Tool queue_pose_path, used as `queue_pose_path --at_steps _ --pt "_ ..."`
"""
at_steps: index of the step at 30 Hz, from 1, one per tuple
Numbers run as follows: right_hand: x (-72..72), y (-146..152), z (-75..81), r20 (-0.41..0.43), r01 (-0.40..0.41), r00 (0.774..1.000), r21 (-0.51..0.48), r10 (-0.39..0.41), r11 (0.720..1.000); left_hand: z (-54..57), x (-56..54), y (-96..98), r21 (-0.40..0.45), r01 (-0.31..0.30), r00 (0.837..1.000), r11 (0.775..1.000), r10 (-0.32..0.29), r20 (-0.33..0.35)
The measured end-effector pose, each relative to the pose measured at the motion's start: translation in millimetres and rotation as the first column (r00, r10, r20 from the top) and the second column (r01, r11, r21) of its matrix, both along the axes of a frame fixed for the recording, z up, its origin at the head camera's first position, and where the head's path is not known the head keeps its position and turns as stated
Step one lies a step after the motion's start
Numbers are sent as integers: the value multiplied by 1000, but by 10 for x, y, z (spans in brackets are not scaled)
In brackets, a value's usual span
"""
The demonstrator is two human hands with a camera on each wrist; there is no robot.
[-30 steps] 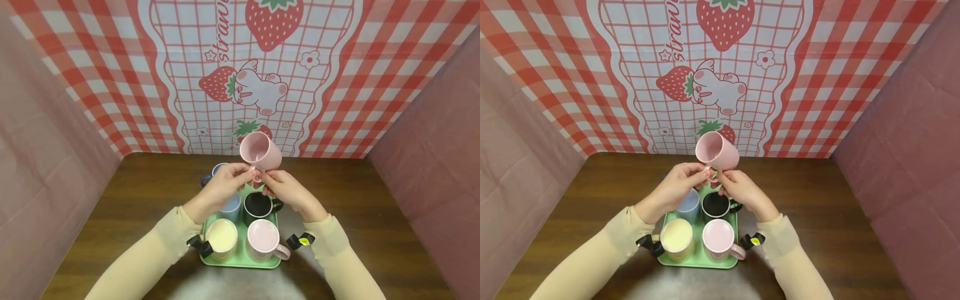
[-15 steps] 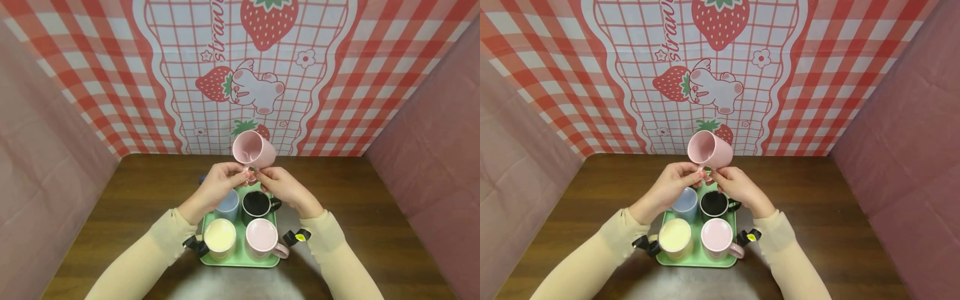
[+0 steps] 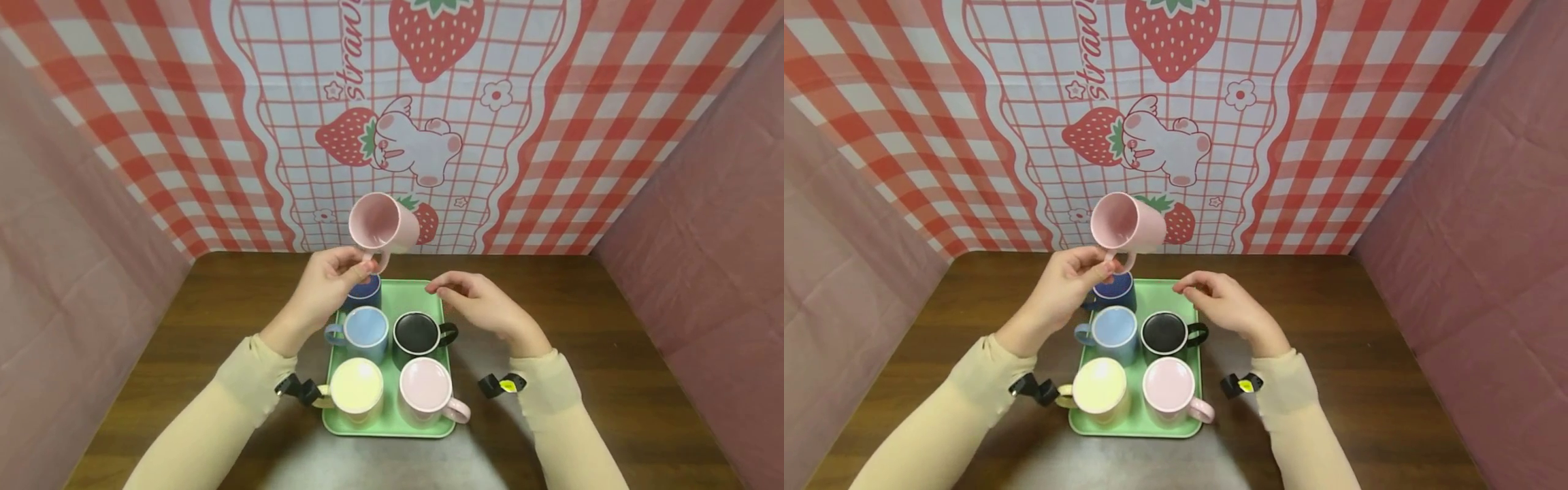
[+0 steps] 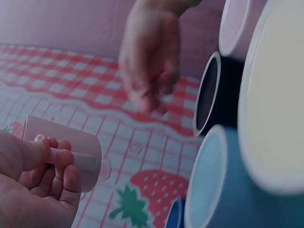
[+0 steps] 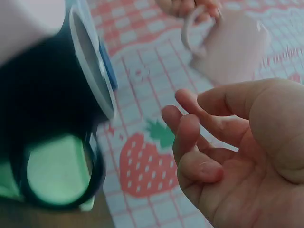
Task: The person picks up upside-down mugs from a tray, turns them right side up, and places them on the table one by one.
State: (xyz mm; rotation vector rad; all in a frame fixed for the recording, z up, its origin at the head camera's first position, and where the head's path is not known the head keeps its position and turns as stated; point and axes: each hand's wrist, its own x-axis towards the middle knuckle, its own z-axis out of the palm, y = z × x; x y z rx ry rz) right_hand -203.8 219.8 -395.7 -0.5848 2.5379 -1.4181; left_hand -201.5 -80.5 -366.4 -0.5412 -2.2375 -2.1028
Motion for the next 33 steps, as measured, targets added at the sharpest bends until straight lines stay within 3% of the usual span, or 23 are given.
queue_pose_path --at_steps 5,9,13,18,21,26,33 --pt "-26 193 -220 34 110 994 -39 -109 993 -6 -87 -251 24 -85 996 996 85 -16" --pt "-51 267 -463 67 139 989 -89 -134 986 -66 -143 -446 43 -151 988 988 152 -14" --pt "-60 298 -700 99 156 985 -130 -144 979 -176 -179 -619 49 -210 978 976 210 11" --pt "-36 330 -926 207 214 964 -240 -166 947 -369 -212 -792 62 -265 963 962 261 69" --pt "-15 351 -1022 252 241 952 -278 -172 930 -507 -234 -877 79 -298 951 951 288 115" --pt "3 344 -1129 266 229 952 -294 -151 928 -710 -280 -975 74 -356 926 931 341 163" --pt "1 281 -1185 243 213 960 -314 -139 925 -879 -377 -1038 44 -389 907 920 374 193"
